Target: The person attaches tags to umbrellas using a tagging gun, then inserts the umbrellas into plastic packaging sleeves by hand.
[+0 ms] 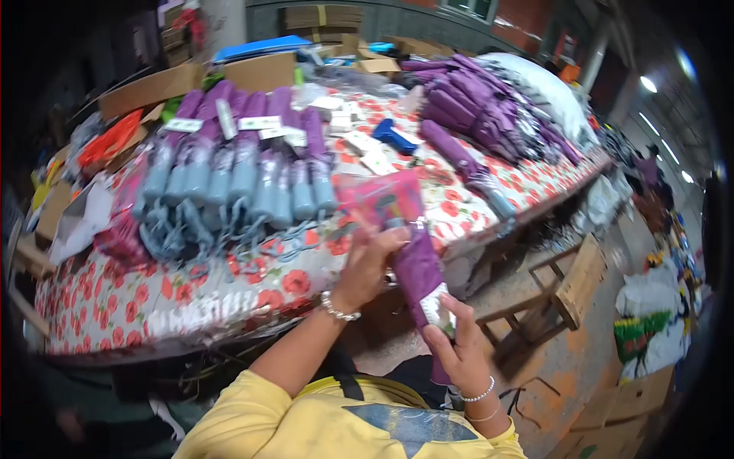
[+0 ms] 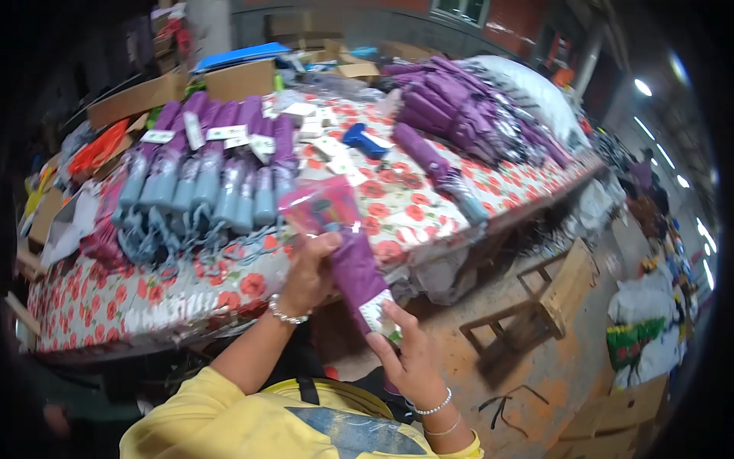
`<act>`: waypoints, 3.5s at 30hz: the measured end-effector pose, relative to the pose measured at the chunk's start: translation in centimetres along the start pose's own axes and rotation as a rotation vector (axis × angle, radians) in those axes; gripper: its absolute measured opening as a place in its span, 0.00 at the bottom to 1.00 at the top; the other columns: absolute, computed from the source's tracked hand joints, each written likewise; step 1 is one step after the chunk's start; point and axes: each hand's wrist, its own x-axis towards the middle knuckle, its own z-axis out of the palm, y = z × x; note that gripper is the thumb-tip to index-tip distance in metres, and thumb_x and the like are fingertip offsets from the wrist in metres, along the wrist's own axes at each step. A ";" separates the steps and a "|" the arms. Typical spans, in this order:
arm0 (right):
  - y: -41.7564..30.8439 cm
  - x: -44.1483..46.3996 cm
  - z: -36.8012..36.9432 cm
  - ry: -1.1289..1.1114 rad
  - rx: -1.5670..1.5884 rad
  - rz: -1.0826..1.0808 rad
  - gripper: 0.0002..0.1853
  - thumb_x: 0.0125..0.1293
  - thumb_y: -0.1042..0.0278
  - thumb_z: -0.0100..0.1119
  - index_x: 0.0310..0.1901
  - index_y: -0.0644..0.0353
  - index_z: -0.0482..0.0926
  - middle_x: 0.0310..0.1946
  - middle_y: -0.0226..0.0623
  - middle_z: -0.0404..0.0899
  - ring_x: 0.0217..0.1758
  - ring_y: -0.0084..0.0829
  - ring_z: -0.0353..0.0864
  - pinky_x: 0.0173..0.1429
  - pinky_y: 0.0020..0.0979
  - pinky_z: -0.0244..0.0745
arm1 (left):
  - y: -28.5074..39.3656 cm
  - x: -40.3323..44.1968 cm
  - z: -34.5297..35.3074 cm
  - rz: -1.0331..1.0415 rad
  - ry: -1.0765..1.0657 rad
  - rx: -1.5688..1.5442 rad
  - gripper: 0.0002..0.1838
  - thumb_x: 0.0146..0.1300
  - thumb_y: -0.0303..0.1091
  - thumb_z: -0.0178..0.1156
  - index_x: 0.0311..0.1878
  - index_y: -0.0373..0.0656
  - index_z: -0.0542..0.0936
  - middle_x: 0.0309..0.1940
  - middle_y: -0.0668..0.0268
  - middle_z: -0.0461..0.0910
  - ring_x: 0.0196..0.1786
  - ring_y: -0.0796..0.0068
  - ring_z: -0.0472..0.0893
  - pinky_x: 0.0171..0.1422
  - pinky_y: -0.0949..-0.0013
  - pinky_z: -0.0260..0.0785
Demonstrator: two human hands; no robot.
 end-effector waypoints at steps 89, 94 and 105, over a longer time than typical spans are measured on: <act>-2.0 2.4 7.1 0.261 0.586 0.176 0.29 0.61 0.55 0.47 0.58 0.69 0.62 0.54 0.41 0.62 0.58 0.31 0.63 0.64 0.33 0.56 | 4.8 1.9 -1.2 -0.145 0.181 -0.672 0.21 0.64 0.41 0.58 0.57 0.41 0.71 0.45 0.70 0.75 0.50 0.84 0.70 0.55 0.74 0.65; 0.0 1.2 7.0 0.160 0.523 0.142 0.31 0.57 0.58 0.52 0.59 0.68 0.61 0.54 0.40 0.61 0.57 0.31 0.63 0.64 0.33 0.56 | 3.9 1.7 -4.1 0.079 0.072 0.173 0.14 0.65 0.34 0.55 0.51 0.39 0.75 0.42 0.67 0.76 0.42 0.80 0.74 0.48 0.75 0.69; -0.2 1.1 6.2 -0.044 0.747 0.030 0.26 0.65 0.75 0.51 0.62 0.62 0.54 0.55 0.42 0.63 0.58 0.29 0.64 0.64 0.31 0.57 | 3.8 0.0 -0.2 -0.486 0.020 -0.656 0.31 0.60 0.46 0.56 0.61 0.34 0.64 0.49 0.53 0.75 0.49 0.63 0.79 0.55 0.64 0.73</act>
